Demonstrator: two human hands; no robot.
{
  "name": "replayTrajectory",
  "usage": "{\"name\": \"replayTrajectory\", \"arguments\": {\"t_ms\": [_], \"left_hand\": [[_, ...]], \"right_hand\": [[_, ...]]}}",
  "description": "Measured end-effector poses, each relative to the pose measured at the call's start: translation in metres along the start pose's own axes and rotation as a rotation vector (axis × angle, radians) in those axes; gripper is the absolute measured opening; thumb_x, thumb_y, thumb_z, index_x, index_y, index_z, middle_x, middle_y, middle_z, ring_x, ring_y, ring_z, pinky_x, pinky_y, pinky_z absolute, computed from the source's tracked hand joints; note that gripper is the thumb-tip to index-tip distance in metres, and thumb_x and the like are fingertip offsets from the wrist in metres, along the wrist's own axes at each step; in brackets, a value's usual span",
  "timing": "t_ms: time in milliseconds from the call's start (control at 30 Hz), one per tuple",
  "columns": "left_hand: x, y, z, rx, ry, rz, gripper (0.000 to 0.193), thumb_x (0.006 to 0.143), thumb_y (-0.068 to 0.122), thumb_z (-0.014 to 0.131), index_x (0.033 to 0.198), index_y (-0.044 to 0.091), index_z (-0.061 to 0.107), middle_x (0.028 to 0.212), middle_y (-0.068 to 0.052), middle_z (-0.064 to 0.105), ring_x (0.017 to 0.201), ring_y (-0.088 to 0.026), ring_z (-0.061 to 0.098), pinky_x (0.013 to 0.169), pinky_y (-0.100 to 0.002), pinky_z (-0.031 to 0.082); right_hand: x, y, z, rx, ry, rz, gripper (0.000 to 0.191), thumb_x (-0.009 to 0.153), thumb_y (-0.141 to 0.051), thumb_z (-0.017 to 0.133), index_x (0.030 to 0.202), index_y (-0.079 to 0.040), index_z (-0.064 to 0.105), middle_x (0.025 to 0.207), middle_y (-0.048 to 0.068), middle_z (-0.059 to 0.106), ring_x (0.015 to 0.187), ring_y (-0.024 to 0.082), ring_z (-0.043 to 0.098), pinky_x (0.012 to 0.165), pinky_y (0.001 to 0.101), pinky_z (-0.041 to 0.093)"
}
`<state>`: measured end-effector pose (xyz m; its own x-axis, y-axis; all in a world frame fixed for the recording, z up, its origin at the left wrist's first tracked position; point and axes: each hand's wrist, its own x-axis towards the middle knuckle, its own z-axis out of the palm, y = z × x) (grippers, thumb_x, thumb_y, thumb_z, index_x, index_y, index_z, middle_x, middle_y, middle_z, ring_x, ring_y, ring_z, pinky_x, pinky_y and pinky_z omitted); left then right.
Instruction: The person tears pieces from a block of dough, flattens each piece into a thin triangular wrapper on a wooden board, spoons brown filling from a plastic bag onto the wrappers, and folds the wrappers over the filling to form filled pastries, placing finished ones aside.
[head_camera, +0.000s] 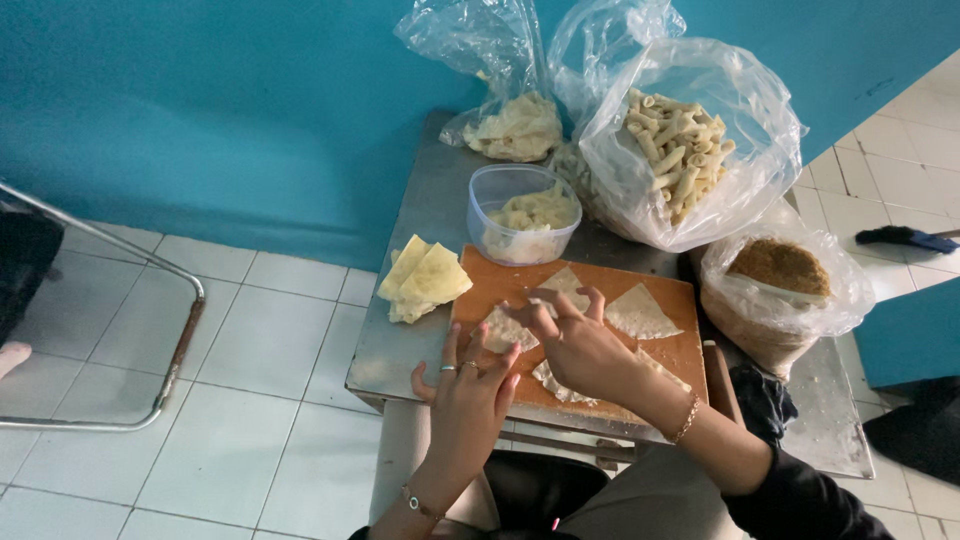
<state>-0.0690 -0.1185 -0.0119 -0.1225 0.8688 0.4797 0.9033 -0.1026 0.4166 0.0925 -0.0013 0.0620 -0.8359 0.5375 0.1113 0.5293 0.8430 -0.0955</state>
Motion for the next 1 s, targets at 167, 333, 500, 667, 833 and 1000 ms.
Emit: {"name": "replayTrajectory", "arguments": {"t_ms": [167,333,500,667,833,1000], "left_hand": [[0.0,-0.002,0.003,0.005,-0.001,0.012,0.037,0.095,0.037,0.064,0.131,0.034,0.066,0.15,-0.008,0.052,0.144,-0.035,0.037,0.104,-0.064,0.016],[-0.002,-0.003,0.004,0.002,0.016,0.012,0.037,0.095,0.037,0.063,0.132,0.034,0.066,0.152,-0.007,0.051,0.145,-0.035,0.038,0.105,-0.064,0.015],[0.001,-0.003,0.005,0.016,0.013,0.006,0.036,0.093,0.038,0.064,0.13,0.036,0.066,0.149,-0.007,0.051,0.142,-0.034,0.038,0.103,-0.065,0.016],[-0.002,-0.003,0.005,0.011,0.022,0.012,0.038,0.095,0.037,0.064,0.133,0.035,0.065,0.151,-0.006,0.051,0.144,-0.034,0.039,0.104,-0.064,0.017],[-0.001,-0.002,0.005,0.012,0.027,0.0,0.038,0.094,0.038,0.065,0.132,0.037,0.065,0.151,-0.006,0.051,0.144,-0.034,0.039,0.103,-0.065,0.017],[0.0,-0.002,0.004,0.002,0.018,0.009,0.039,0.092,0.037,0.067,0.131,0.038,0.066,0.151,-0.006,0.05,0.143,-0.035,0.038,0.101,-0.066,0.018]], "right_hand": [[0.003,0.017,-0.015,0.199,-0.117,0.162,0.059,0.08,-0.002,0.056,0.138,-0.013,0.051,0.134,0.005,0.057,0.13,0.022,0.05,0.092,0.0564,0.038],[0.037,0.027,-0.036,0.125,0.288,0.179,0.073,0.081,-0.003,0.059,0.153,-0.004,0.043,0.128,0.009,0.053,0.126,0.031,0.045,0.099,0.0519,0.036],[0.057,0.001,-0.032,-0.162,0.345,0.192,0.082,0.072,-0.004,0.064,0.15,-0.006,0.039,0.131,0.005,0.055,0.132,0.029,0.045,0.097,0.0593,0.028],[0.039,0.009,-0.024,0.385,0.376,0.365,0.061,0.077,0.001,0.059,0.134,-0.001,0.036,0.145,0.003,0.062,0.127,0.027,0.049,0.098,0.0545,0.029],[0.036,0.029,-0.028,0.318,0.484,0.26,0.059,0.083,-0.001,0.059,0.139,-0.012,0.043,0.138,0.009,0.055,0.121,0.028,0.049,0.103,0.049,0.037],[0.033,0.028,-0.025,-0.674,0.255,0.171,0.047,0.085,-0.01,0.066,0.128,-0.018,0.05,0.161,0.0,0.045,0.123,0.022,0.048,0.093,0.0493,0.041]]}}
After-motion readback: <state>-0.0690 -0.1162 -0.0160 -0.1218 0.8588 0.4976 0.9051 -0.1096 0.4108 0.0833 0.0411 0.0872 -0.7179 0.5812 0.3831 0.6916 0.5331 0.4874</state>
